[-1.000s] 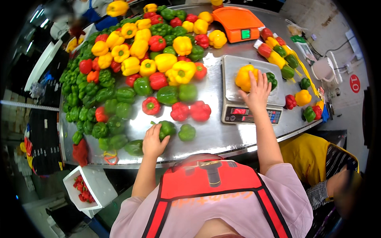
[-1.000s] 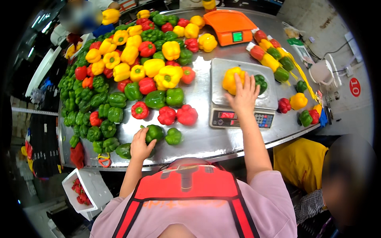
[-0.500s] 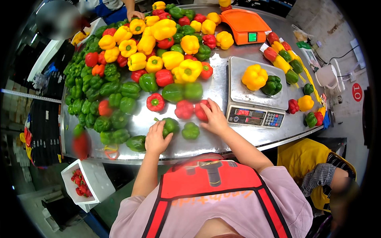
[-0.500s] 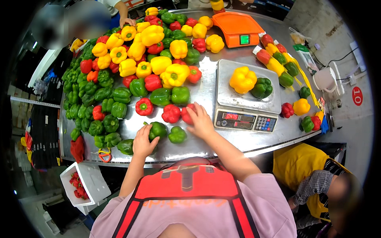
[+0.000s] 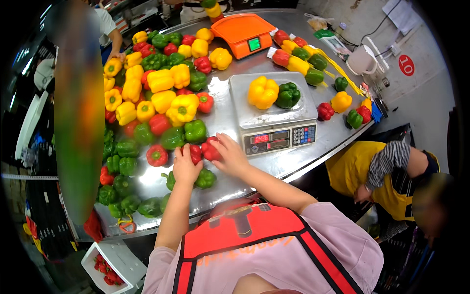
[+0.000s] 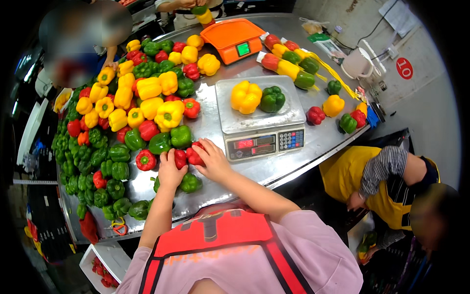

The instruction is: The person sorts green, red, and yellow bell peppers on a metal table, picking them up and placing them onto a digital scale. They also move peppers into white crates on the floor.

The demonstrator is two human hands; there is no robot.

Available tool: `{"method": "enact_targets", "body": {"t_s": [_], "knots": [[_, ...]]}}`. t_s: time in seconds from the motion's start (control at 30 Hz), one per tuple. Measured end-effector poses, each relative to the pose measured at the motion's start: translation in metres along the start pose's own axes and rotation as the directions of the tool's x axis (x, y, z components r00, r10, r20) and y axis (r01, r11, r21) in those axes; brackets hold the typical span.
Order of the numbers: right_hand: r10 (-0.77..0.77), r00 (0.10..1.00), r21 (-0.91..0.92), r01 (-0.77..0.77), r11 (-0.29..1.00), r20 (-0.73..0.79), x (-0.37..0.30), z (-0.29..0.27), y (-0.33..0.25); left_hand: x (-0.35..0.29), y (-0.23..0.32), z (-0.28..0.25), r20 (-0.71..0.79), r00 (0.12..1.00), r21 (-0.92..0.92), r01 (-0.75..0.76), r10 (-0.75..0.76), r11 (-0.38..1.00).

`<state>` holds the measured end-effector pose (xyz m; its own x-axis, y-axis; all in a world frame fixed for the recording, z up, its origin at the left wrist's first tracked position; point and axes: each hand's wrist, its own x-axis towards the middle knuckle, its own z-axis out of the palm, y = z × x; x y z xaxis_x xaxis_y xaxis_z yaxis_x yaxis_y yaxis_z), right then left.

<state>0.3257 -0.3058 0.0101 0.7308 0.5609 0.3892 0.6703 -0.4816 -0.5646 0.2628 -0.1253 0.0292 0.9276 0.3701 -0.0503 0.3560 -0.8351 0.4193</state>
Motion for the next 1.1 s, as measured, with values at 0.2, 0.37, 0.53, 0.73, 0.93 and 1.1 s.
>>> {"method": "enact_targets", "body": {"t_s": [0.2, 0.37, 0.53, 0.73, 0.93, 1.1], "knots": [[0.075, 0.997, 0.155, -0.073, 0.985, -0.006, -0.007, -0.047, -0.001, -0.002, 0.005, -0.012, -0.137, 0.984, -0.036, -0.122, 0.116, 0.992], [-0.028, 1.0, 0.185, 0.03, 0.982, -0.014, -0.005, -0.069, -0.032, -0.011, 0.066, -0.057, -0.23, 0.916, -0.16, -0.37, 0.33, 0.915], [-0.006, 0.989, 0.032, 0.01, 0.999, -0.147, -0.005, -0.059, -0.016, -0.02, 0.096, -0.045, -0.183, 0.862, -0.238, -0.506, 0.473, 0.829], [0.046, 0.914, -0.095, -0.092, 0.991, -0.403, 0.039, -0.071, 0.035, -0.02, 0.095, -0.039, -0.219, 0.849, -0.383, -0.528, 0.481, 0.758], [0.029, 0.901, -0.4, -0.222, 0.889, -0.434, 0.043, -0.07, 0.066, -0.032, 0.063, -0.022, -0.16, 0.917, -0.425, -0.398, 0.365, 0.813], [0.082, 0.861, -0.272, -0.247, 0.93, -0.502, 0.031, -0.088, 0.058, -0.043, 0.015, -0.01, -0.134, 0.959, -0.354, -0.28, 0.248, 0.892]]}}
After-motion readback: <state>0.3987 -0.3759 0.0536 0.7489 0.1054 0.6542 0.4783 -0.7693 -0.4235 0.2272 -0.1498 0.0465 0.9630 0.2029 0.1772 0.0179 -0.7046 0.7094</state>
